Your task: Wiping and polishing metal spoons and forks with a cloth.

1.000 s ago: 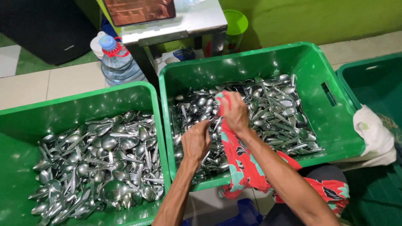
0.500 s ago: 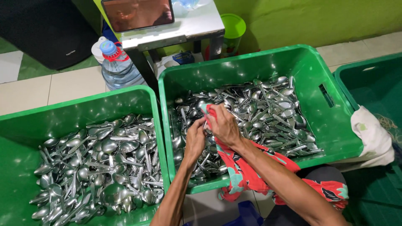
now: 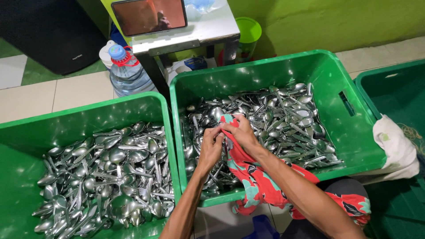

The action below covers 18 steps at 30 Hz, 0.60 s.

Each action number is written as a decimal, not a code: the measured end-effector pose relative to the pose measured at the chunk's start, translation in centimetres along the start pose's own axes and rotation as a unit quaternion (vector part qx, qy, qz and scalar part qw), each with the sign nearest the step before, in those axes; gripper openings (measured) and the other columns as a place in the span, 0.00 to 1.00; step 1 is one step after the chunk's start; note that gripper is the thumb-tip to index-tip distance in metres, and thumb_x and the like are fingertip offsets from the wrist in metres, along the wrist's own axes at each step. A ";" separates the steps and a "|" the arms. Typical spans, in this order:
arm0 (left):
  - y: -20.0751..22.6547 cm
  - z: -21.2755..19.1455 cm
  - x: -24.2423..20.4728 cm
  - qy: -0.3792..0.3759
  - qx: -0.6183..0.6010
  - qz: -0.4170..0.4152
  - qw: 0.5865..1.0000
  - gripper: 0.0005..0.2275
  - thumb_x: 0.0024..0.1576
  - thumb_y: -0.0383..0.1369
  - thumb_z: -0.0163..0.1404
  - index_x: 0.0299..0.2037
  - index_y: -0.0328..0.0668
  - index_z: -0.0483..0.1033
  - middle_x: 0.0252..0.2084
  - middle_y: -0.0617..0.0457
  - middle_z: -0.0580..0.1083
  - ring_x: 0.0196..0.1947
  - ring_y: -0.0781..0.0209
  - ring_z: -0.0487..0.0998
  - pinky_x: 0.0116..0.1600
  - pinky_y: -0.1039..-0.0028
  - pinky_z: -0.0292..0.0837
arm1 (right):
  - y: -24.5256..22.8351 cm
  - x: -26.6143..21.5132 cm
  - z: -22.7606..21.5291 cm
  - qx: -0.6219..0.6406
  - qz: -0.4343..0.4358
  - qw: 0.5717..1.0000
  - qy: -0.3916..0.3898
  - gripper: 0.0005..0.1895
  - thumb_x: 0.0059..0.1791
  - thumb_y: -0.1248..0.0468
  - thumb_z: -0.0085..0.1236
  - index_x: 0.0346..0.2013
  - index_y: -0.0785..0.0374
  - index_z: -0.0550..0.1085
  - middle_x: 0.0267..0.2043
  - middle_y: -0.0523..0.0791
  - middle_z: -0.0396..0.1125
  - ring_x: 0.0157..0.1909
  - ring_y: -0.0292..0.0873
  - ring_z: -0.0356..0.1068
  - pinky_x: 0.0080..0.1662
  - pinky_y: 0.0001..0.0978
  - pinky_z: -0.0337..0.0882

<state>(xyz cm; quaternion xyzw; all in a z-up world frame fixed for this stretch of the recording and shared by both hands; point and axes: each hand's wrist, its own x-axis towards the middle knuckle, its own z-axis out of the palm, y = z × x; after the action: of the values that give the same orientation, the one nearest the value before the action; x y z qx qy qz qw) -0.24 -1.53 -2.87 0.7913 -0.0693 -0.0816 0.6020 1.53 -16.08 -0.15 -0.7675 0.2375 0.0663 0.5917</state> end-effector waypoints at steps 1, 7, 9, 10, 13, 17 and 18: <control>0.1 -0.2 0.4 0.002 -0.002 0.001 1.000 0.18 0.61 0.30 0.46 0.60 0.45 0.76 0.49 0.41 0.71 0.51 0.48 0.73 0.58 0.61 0.67 | 1.0 1.3 0.2 -0.002 -0.002 1.000 0.000 0.34 0.39 0.46 0.70 0.54 0.56 0.73 0.44 0.51 0.75 0.50 0.51 0.74 0.54 0.44 0.69; 2.9 -2.0 1.1 0.148 -0.051 -0.096 0.983 0.22 0.64 0.49 0.48 0.52 0.33 0.67 0.44 0.40 0.72 0.47 0.48 0.74 0.54 0.56 0.70 | -0.9 0.2 0.8 -0.010 0.032 0.999 -0.038 0.29 0.35 0.42 0.68 0.49 0.43 0.79 0.46 0.45 0.75 0.55 0.49 0.73 0.58 0.38 0.65; 3.8 -2.6 1.3 0.127 -0.257 -0.091 0.954 0.32 0.66 0.51 0.40 0.65 0.23 0.53 0.57 0.26 0.71 0.57 0.36 0.75 0.60 0.46 0.70 | -1.4 -1.8 -0.5 0.121 -0.045 0.969 -0.212 0.26 0.46 0.59 0.65 0.55 0.66 0.71 0.43 0.58 0.73 0.41 0.51 0.75 0.50 0.42 0.75; 3.8 -2.6 1.5 0.129 -0.257 -0.091 0.953 0.32 0.66 0.51 0.40 0.65 0.23 0.53 0.57 0.26 0.71 0.57 0.36 0.75 0.60 0.46 0.70 | -1.5 -1.8 -0.3 0.120 -0.045 0.968 -0.213 0.26 0.46 0.59 0.65 0.55 0.66 0.71 0.43 0.58 0.73 0.41 0.51 0.75 0.50 0.42 0.75; 2.3 -2.3 2.5 0.127 -0.416 -0.105 0.894 0.24 0.71 0.41 0.28 0.60 0.21 0.63 0.51 0.26 0.74 0.52 0.38 0.79 0.54 0.54 0.77 | -2.7 -2.5 -0.4 0.042 -0.130 0.934 -0.330 0.23 0.51 0.58 0.58 0.54 0.71 0.67 0.42 0.58 0.71 0.40 0.51 0.74 0.49 0.45 0.76; 1.0 -2.7 2.4 0.177 -0.299 -0.064 0.935 0.22 0.71 0.39 0.27 0.49 0.25 0.71 0.40 0.34 0.78 0.41 0.45 0.83 0.46 0.58 0.83 | -2.2 -3.9 0.1 -0.078 -0.287 0.932 -0.206 0.19 0.54 0.54 0.56 0.47 0.69 0.72 0.34 0.57 0.71 0.35 0.54 0.73 0.43 0.48 0.73; 1.8 -2.9 2.1 0.171 -0.227 -0.027 0.958 0.22 0.71 0.39 0.27 0.48 0.27 0.72 0.43 0.31 0.78 0.46 0.41 0.83 0.47 0.56 0.82 | -1.3 -3.8 0.5 -0.093 -0.332 0.929 -0.138 0.19 0.57 0.52 0.51 0.47 0.67 0.71 0.28 0.54 0.71 0.28 0.51 0.73 0.37 0.42 0.75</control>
<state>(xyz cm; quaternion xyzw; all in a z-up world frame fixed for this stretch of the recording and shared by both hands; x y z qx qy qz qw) 2.43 0.31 -0.44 0.6377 0.0765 0.0254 0.7660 -1.11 -14.30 2.27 -0.8373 -0.1220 -0.0066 0.5329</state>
